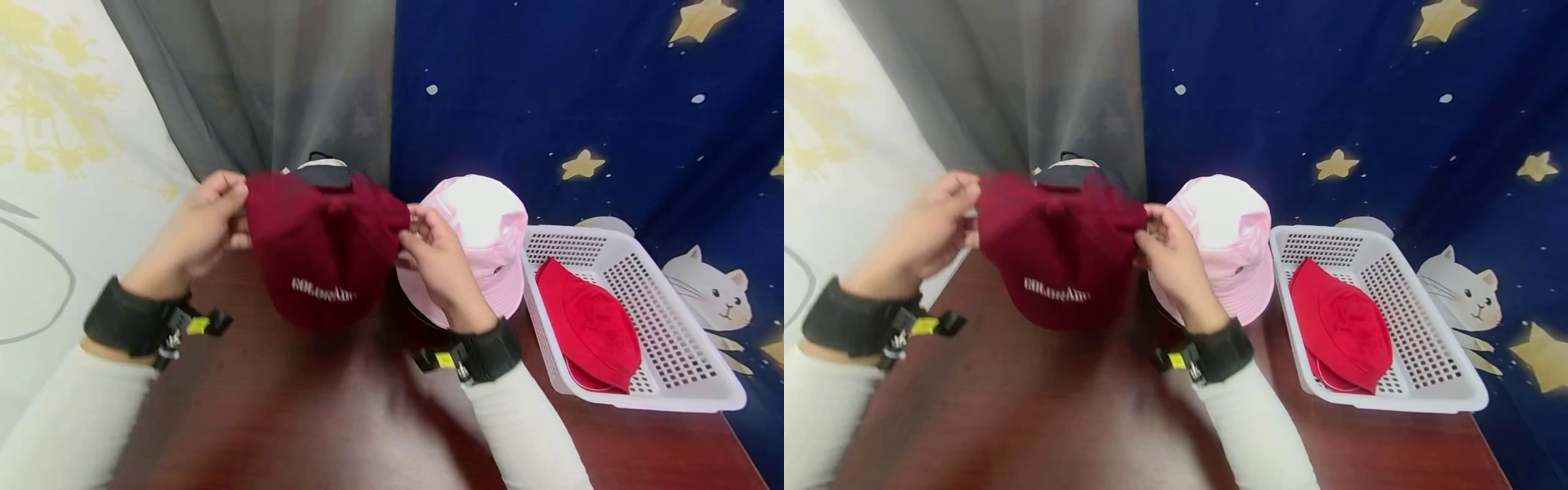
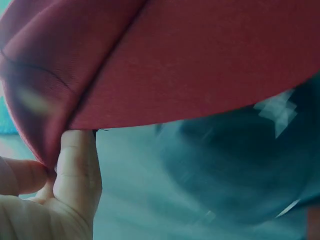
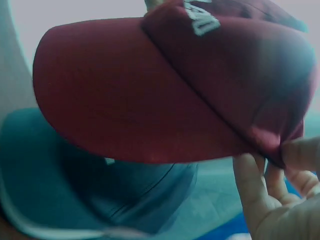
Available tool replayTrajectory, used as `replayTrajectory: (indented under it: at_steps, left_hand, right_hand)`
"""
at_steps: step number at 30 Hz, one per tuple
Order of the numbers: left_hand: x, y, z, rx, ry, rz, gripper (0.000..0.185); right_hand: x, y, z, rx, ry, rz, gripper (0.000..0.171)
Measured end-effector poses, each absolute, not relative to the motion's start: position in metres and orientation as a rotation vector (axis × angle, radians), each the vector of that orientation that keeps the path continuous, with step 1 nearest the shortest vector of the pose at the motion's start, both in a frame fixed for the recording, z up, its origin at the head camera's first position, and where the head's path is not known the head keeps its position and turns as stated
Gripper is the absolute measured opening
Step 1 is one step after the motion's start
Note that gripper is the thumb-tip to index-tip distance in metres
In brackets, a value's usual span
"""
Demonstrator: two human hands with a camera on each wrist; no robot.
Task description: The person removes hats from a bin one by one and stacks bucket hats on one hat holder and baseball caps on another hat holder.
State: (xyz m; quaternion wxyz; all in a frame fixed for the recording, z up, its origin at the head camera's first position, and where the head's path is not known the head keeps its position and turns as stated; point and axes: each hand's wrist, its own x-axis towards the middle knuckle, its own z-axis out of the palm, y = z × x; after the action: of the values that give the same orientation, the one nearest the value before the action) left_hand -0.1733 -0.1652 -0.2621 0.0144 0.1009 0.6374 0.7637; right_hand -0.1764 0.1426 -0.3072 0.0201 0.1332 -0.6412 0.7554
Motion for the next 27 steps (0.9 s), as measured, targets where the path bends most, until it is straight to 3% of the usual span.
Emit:
replayTrajectory:
  at_steps: [5, 9, 16, 27]
  left_hand:
    - [-0.227, -0.174, -0.213, 0.16, 1.975, 2.386, 0.014]
    - [-0.265, -0.175, -0.202, -0.018, 2.018, 2.328, 0.011]
    - [-0.293, -0.174, -0.235, -0.16, 2.199, 2.097, 0.012]
    - [-0.287, -0.179, -0.289, -0.144, 2.06, 2.048, 0.018]
  right_hand:
    - [-0.222, 0.112, -0.271, 0.185, -1.948, 2.315, 0.023]
    - [-0.251, 0.095, -0.257, -0.012, -1.983, 2.328, 0.019]
    - [-0.274, 0.082, -0.273, -0.157, -2.067, 2.313, 0.019]
    - [-0.269, 0.092, -0.301, -0.064, -2.274, 2.172, 0.019]
